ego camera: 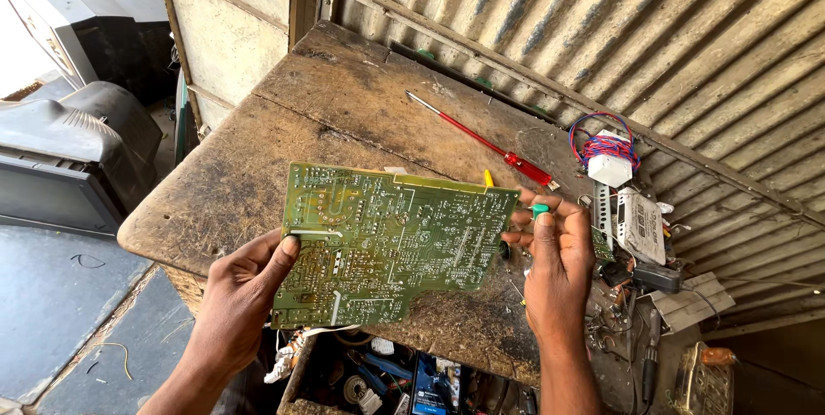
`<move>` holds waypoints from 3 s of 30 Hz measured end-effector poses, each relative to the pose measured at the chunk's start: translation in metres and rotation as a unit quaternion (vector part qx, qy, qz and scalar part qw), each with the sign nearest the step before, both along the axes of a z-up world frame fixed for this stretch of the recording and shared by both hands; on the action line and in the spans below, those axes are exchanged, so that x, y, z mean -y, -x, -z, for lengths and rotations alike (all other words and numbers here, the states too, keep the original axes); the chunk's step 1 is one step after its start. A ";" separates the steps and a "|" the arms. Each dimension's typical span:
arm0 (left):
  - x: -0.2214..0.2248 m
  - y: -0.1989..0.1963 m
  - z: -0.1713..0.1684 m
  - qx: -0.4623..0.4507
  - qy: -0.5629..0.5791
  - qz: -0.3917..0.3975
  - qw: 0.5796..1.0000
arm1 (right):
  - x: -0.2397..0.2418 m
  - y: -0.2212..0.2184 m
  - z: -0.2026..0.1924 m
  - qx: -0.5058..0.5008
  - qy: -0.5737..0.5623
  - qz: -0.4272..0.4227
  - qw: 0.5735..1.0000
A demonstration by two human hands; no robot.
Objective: The person uses a soldering iron and a screwdriver to repair a green circuit board on a workbench, handling various electronic components.
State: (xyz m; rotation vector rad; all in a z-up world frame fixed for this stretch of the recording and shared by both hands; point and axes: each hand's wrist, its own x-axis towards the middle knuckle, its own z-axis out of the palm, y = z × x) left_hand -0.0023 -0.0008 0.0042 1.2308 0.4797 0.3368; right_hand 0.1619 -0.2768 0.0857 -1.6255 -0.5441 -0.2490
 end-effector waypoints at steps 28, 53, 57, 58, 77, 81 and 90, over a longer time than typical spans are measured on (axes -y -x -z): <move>0.003 0.020 -0.005 0.014 -0.150 -0.075 0.986 | -0.008 -0.006 0.006 -0.030 -0.072 -0.050 0.996; 0.075 0.031 0.043 0.239 -0.704 0.038 0.668 | 0.039 -0.007 0.026 0.003 0.163 0.005 0.987; 0.081 0.031 0.058 0.222 -0.707 0.032 0.671 | 0.025 0.021 0.011 0.135 0.294 -0.072 0.944; 0.082 0.032 0.061 0.218 -0.705 0.032 0.675 | 0.022 0.026 0.010 0.178 0.338 -0.077 0.921; 0.055 0.036 0.061 0.150 -0.638 -0.051 0.754 | 0.009 0.036 0.039 0.275 0.540 -0.050 0.794; 0.059 0.034 0.059 0.144 -0.632 -0.041 0.760 | 0.007 0.029 0.040 0.261 0.539 -0.052 0.799; 0.060 0.033 0.060 0.153 -0.609 -0.034 0.777 | 0.005 0.025 0.038 0.263 0.540 -0.064 0.797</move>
